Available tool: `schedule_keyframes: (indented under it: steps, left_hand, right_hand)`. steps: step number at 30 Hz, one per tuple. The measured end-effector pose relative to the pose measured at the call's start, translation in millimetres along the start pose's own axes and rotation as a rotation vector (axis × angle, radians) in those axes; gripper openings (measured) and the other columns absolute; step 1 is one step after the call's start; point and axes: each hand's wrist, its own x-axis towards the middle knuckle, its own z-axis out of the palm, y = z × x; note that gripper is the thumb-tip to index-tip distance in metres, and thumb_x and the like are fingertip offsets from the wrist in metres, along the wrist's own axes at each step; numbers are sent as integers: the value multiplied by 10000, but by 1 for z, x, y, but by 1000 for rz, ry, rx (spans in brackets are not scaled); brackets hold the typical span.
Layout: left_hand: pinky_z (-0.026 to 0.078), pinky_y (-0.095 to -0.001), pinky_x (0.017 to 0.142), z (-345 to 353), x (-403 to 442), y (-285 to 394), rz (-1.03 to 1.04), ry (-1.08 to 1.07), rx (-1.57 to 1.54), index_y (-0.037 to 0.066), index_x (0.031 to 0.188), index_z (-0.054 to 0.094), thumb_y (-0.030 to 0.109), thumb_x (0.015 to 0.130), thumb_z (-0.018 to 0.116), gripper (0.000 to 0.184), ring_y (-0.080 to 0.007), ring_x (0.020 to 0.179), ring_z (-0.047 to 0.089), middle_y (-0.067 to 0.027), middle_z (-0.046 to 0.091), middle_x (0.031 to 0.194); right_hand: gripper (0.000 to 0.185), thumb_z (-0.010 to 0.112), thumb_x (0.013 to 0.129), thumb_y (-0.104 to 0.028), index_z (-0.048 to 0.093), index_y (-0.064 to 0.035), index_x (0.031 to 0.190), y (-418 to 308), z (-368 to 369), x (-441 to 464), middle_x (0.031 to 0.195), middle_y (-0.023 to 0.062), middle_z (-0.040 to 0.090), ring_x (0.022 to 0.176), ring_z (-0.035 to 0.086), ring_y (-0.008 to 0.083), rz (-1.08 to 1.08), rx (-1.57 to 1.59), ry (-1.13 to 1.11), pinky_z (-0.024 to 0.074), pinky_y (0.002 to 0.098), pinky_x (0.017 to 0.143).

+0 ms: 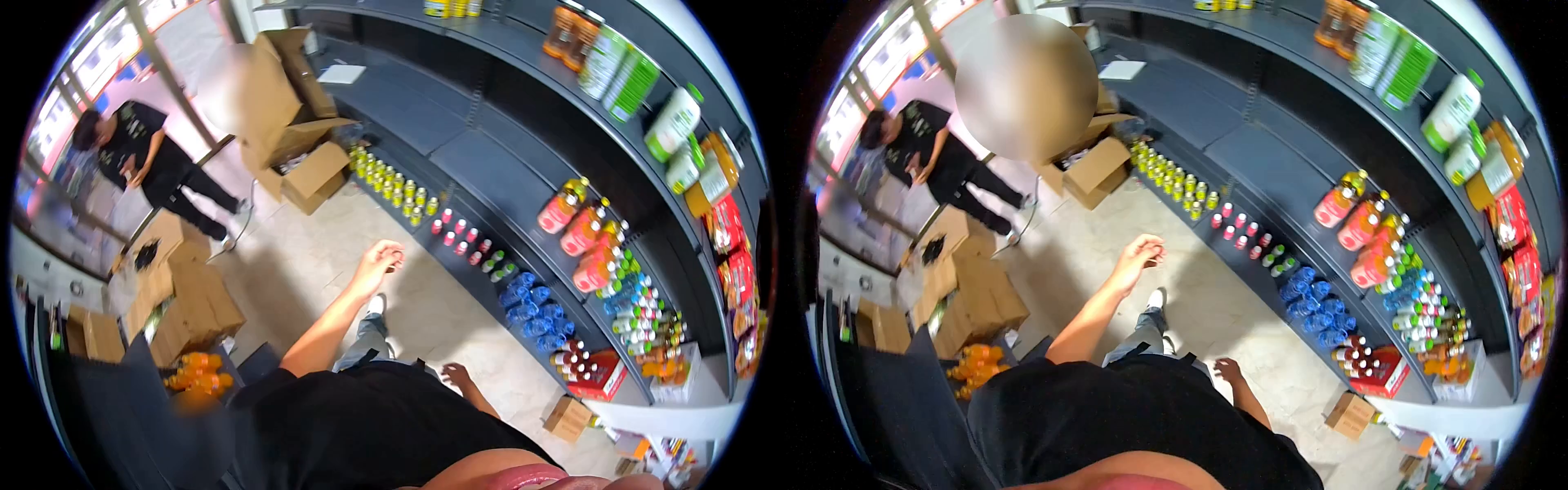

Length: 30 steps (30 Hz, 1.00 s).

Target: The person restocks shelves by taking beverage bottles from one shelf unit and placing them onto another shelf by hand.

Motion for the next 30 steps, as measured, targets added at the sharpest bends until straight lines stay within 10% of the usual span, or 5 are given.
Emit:
schedule_keyframes:
  steps: [8,11,13,22,30]
  left_hand:
    - [514,-275,832,130,151,70,304,-440,125,25,1137,670,-42,906,559,266,-126,881,630,-45,686,989]
    - [517,-278,844,167,234,139,540,-553,67,17,1111,677,-109,822,493,365,-127,877,631,-51,684,955]
    - [522,-262,824,188,289,172,639,-496,21,3,1082,680,-69,867,487,298,-122,866,644,-64,698,946]
    - [539,-316,898,275,491,313,951,-197,393,48,1215,671,173,907,678,333,-169,952,674,-91,730,1089]
    - [426,-397,1140,351,663,323,845,-271,724,-32,1537,309,380,850,825,953,-348,1329,566,-228,615,1337]
  right_hand:
    - [259,542,1009,-310,649,-146,1178,129,-73,-39,1077,70,759,922,737,224,604,458,522,541,529,727]
    - [339,567,993,-324,678,-130,1247,124,-57,-49,1166,133,742,1081,720,272,-545,-93,272,554,560,891]
    - [404,592,978,-341,683,-116,1301,47,-60,0,1277,174,703,1206,669,297,231,-367,101,523,484,1038]
    - [372,718,933,-286,676,-138,1273,-141,-152,116,1034,95,754,834,750,251,16,266,167,566,436,599]
    - [418,666,986,-293,597,-167,1378,-333,-221,62,1180,54,733,1021,718,190,-229,405,215,499,354,794]
